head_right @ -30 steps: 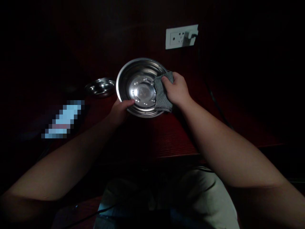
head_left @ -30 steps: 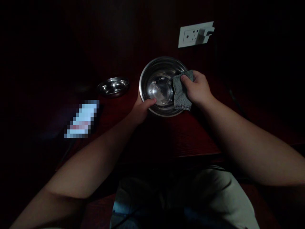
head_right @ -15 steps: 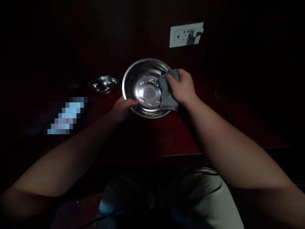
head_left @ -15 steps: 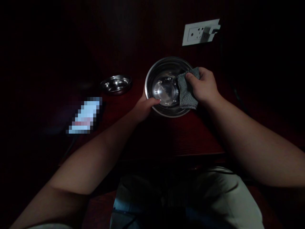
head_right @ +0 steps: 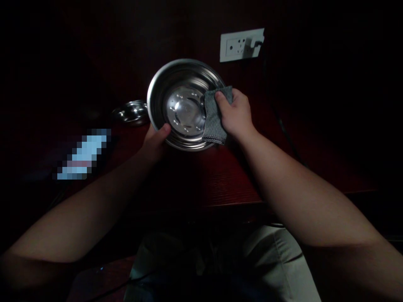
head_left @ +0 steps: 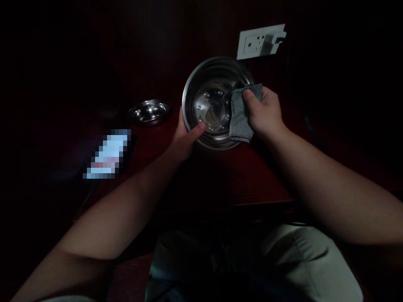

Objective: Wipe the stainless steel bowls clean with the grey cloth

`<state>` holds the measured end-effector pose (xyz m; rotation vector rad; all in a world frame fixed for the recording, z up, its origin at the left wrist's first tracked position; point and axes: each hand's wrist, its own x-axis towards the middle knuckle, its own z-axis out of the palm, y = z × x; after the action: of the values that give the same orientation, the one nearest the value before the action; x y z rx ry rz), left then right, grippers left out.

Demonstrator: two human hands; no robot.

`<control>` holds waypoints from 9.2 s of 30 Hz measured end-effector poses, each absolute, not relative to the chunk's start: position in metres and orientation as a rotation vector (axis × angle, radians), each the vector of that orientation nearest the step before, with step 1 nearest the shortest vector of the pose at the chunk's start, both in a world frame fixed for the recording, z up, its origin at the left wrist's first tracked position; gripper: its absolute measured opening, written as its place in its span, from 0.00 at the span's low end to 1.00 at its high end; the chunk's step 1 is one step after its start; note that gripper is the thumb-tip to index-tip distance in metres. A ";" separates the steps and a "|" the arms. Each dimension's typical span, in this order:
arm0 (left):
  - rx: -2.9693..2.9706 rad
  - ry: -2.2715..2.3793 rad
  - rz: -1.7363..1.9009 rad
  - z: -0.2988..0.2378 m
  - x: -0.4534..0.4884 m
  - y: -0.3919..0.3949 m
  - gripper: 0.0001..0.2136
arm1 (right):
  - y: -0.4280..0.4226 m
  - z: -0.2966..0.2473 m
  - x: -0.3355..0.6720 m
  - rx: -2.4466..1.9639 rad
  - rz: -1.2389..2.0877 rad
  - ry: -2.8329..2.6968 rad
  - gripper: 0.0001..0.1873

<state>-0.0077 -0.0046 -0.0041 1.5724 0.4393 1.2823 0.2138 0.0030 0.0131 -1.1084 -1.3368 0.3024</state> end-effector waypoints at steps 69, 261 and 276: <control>1.325 0.583 0.921 0.000 -0.015 -0.007 0.20 | -0.003 0.022 0.213 -1.200 0.466 -1.243 0.11; 1.240 0.382 1.046 -0.006 -0.013 -0.014 0.37 | -0.002 0.018 0.205 -1.234 0.594 -1.131 0.18; 1.458 0.429 0.958 0.000 -0.010 -0.022 0.32 | -0.003 0.013 0.202 -1.241 0.469 -1.231 0.17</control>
<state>-0.0102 -0.0218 0.0001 1.4577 0.4286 0.9577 0.2023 -0.0030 0.0126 -1.2414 -1.2312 0.4695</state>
